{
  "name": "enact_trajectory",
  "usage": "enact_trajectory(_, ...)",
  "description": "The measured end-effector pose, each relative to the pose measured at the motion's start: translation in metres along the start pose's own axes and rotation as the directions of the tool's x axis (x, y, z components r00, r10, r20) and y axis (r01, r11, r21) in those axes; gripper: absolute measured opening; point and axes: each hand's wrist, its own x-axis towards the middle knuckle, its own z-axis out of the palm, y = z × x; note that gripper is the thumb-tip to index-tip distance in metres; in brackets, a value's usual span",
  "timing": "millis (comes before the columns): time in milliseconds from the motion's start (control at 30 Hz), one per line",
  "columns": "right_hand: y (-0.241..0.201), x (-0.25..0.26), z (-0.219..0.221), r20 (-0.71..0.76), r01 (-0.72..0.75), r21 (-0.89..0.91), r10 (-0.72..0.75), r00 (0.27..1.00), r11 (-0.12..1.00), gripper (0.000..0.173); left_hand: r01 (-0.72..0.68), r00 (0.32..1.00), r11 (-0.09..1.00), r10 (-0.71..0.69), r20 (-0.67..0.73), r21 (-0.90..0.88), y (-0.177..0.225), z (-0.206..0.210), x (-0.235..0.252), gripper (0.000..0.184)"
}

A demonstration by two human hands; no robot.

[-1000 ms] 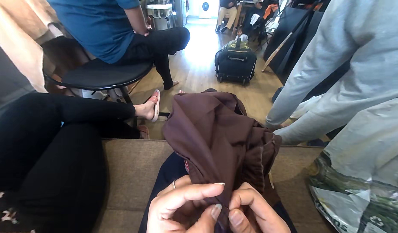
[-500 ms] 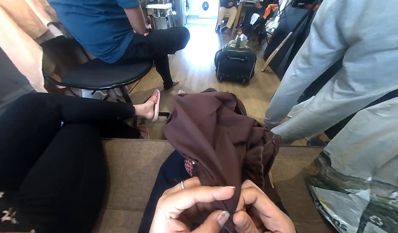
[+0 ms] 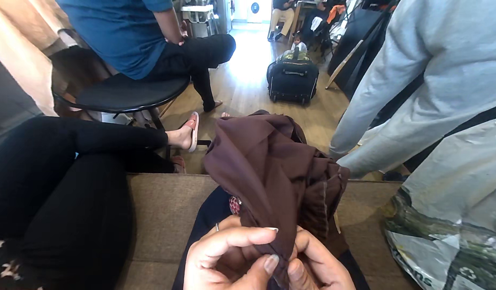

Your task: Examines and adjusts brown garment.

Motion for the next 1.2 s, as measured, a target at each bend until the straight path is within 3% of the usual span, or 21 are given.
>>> enact_trajectory(267,0.000,0.000,0.001,0.005,-0.001,0.003,0.001,1.000,1.000,0.017,-0.033,0.999,0.999,0.033,-0.004,0.021,-0.001,-0.001,-0.001,0.039)
enact_trajectory(533,-0.001,0.001,-0.003,-0.006,0.056,-0.117,-0.057,0.998,0.992,0.020,-0.101,0.994,0.986,0.093,0.060,0.133,0.000,-0.006,0.001,0.039)
enact_trajectory(733,0.002,0.001,-0.006,-0.017,0.068,-0.116,-0.070,0.997,0.991,0.022,-0.037,0.991,0.994,0.024,0.129,0.103,0.003,-0.010,0.003,0.038)
enact_trajectory(833,0.001,0.001,-0.008,-0.018,0.044,-0.069,-0.046,0.999,0.997,0.019,-0.006,0.988,0.996,-0.009,0.155,0.093,0.003,-0.011,0.003,0.038)
enact_trajectory(933,-0.004,0.001,-0.008,-0.029,-0.032,0.093,0.035,0.999,0.995,0.011,-0.013,0.982,0.991,-0.013,0.191,0.133,0.003,-0.011,0.004,0.035)
enact_trajectory(1033,-0.008,0.003,-0.011,-0.002,-0.126,0.255,0.131,0.991,0.959,0.021,-0.016,0.977,0.983,-0.023,0.212,0.184,0.003,-0.011,0.004,0.035)
enact_trajectory(1100,-0.007,0.004,-0.011,-0.037,-0.069,0.155,0.076,0.996,0.985,0.028,-0.053,0.978,0.973,0.005,0.209,0.226,0.001,-0.011,0.003,0.038)
enact_trajectory(1167,-0.003,0.005,-0.013,-0.086,0.117,-0.233,-0.140,0.986,0.966,0.031,-0.126,0.981,0.942,0.073,0.177,0.311,-0.003,-0.010,0.002,0.042)
enact_trajectory(1200,-0.002,0.005,-0.016,-0.068,0.197,-0.433,-0.250,0.966,0.880,0.030,-0.160,0.981,0.917,0.106,0.163,0.365,-0.005,-0.009,0.001,0.043)
